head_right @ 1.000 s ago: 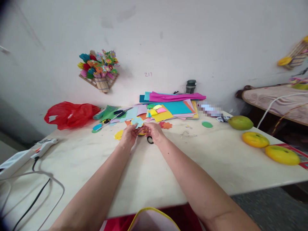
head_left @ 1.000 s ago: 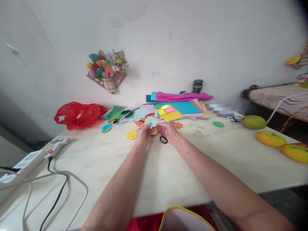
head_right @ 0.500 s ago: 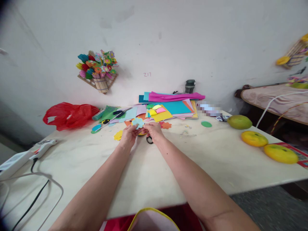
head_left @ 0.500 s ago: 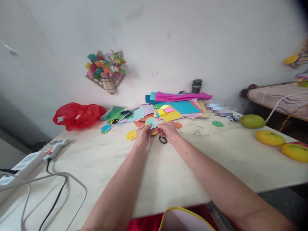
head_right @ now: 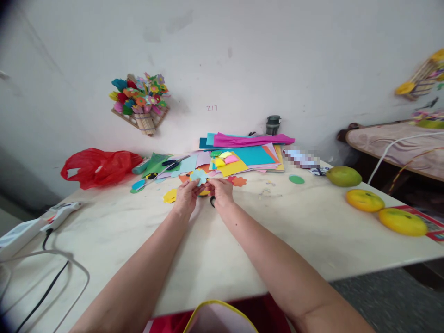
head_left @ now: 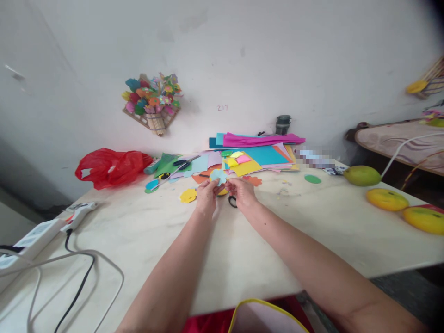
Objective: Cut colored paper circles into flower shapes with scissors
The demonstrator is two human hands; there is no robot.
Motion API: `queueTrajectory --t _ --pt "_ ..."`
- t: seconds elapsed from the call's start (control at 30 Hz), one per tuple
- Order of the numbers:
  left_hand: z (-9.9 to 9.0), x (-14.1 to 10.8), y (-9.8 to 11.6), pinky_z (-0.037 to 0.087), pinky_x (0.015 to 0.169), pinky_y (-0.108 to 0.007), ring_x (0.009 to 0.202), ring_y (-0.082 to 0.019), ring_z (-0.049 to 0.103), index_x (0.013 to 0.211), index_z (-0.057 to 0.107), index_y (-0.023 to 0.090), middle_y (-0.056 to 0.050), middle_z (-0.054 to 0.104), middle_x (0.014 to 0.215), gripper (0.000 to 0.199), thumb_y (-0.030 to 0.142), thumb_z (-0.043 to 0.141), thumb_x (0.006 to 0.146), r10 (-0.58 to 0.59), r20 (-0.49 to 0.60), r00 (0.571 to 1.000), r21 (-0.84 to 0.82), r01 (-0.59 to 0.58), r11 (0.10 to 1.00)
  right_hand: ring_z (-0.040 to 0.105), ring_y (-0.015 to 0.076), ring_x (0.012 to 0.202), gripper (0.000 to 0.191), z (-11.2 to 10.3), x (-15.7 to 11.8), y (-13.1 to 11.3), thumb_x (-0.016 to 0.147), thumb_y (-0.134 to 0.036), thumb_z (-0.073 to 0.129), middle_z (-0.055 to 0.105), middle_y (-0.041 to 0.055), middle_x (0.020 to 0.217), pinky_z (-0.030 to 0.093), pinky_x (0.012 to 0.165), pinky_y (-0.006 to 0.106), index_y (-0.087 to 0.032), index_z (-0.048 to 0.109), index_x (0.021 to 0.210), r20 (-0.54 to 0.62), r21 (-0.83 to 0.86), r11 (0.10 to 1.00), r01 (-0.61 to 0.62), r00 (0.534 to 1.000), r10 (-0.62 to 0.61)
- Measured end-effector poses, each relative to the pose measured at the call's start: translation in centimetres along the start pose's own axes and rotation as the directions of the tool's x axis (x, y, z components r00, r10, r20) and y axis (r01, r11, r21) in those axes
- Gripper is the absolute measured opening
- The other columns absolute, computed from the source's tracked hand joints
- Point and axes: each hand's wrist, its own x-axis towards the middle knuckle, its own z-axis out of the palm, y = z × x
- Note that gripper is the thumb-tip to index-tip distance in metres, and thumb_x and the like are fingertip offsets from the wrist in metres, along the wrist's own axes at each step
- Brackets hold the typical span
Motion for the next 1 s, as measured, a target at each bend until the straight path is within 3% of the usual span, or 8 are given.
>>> queueTrajectory --t 0.17,0.33,0.53,0.6,0.7,0.83,0.9,1.0 --pt "-0.4 0.3 0.2 0.053 0.079 -0.035 0.075 -0.022 0.069 0.073 0.062 0.013 -0.007 0.07 0.072 0.017 0.016 0.073 0.061 -0.033 -0.002 0.999 -0.034 0.033 0.999 0.05 0.0089 0.042 0.004 -0.6 0.9 -0.6 0.058 -0.017 0.06 0.059 0.0009 0.05 0.036 0.035 0.019 -0.016 0.056 0.056 -0.034 0.025 1.0 -0.015 0.999 0.016" --pt "-1.2 0.6 0.5 0.054 0.078 -0.032 0.087 -0.024 0.068 0.081 0.063 0.016 -0.009 0.071 0.084 0.016 0.016 0.069 0.066 -0.15 0.08 0.985 -0.083 0.156 0.984 0.048 0.0091 0.041 0.004 -1.3 1.6 -1.7 0.058 -0.018 0.06 0.061 0.003 0.052 0.036 0.033 0.02 -0.016 0.057 0.058 0.05 -0.045 0.999 0.024 0.999 -0.022" --pt "-1.6 0.3 1.0 0.055 0.072 -0.029 0.088 -0.022 0.068 0.083 0.064 0.016 -0.009 0.071 0.087 0.013 0.015 0.065 0.069 -0.214 0.119 0.969 -0.122 0.228 0.966 0.05 0.0118 0.041 0.006 -2.9 2.9 -3.7 0.059 -0.02 0.053 0.059 0.0029 0.051 0.035 0.037 0.022 -0.016 0.053 0.054 0.016 -0.382 0.905 0.184 0.981 -0.192" --pt "-1.7 0.1 1.1 0.055 0.071 -0.029 0.086 -0.022 0.068 0.083 0.065 0.016 -0.009 0.071 0.087 0.013 0.015 0.065 0.07 -0.218 0.141 0.966 -0.121 0.236 0.964 0.056 0.0159 0.05 0.012 -3.9 3.5 -4.7 0.064 -0.023 0.048 0.061 0.0052 0.056 0.04 0.044 0.024 -0.017 0.056 0.057 -0.039 -0.6 0.772 0.208 0.957 -0.288" --pt "-1.8 -0.1 1.1 0.055 0.073 -0.031 0.086 -0.022 0.068 0.083 0.064 0.017 -0.008 0.071 0.085 0.013 0.017 0.067 0.07 -0.218 0.143 0.965 -0.099 0.233 0.967 0.063 0.0252 0.079 0.022 -5.4 4.1 -5.7 0.071 -0.028 0.047 0.068 0.0108 0.077 0.044 0.062 0.03 -0.016 0.065 0.068 -0.047 -0.928 0.353 0.12 0.901 -0.431" --pt "-1.9 -0.1 1.2 0.055 0.072 -0.032 0.084 -0.023 0.068 0.081 0.064 0.018 -0.007 0.07 0.082 0.011 0.017 0.068 0.07 -0.217 0.142 0.966 -0.082 0.23 0.97 0.057 0.0287 0.103 0.036 -6.1 4.4 -6.0 0.071 -0.022 0.053 0.064 0.0148 0.11 0.041 0.081 0.036 -0.015 0.066 0.104 0.131 -0.991 -0.081 0.105 0.874 -0.467" --pt "-1.9 -0.2 1.3 0.056 0.069 -0.03 0.08 -0.022 0.069 0.079 0.064 0.018 -0.007 0.071 0.08 0.009 0.015 0.066 0.071 -0.223 0.147 0.964 -0.09 0.238 0.967 0.057 0.0268 0.104 0.04 -5.7 4.3 -5.7 0.073 -0.022 0.054 0.063 0.0137 0.112 0.041 0.081 0.034 -0.016 0.063 0.111 0.194 -0.978 -0.154 0.139 0.879 -0.435" --pt "-1.8 -0.2 1.4 0.055 0.065 -0.027 0.074 -0.019 0.069 0.08 0.064 0.017 -0.007 0.071 0.078 0.009 0.014 0.064 0.072 -0.227 0.156 0.961 -0.104 0.244 0.964 0.061 0.0234 0.096 0.029 -4.8 3.6 -5.3 0.078 -0.026 0.05 0.068 0.0086 0.102 0.042 0.073 0.029 -0.021 0.069 0.099 0.231 -0.968 -0.162 0.193 0.936 -0.265"
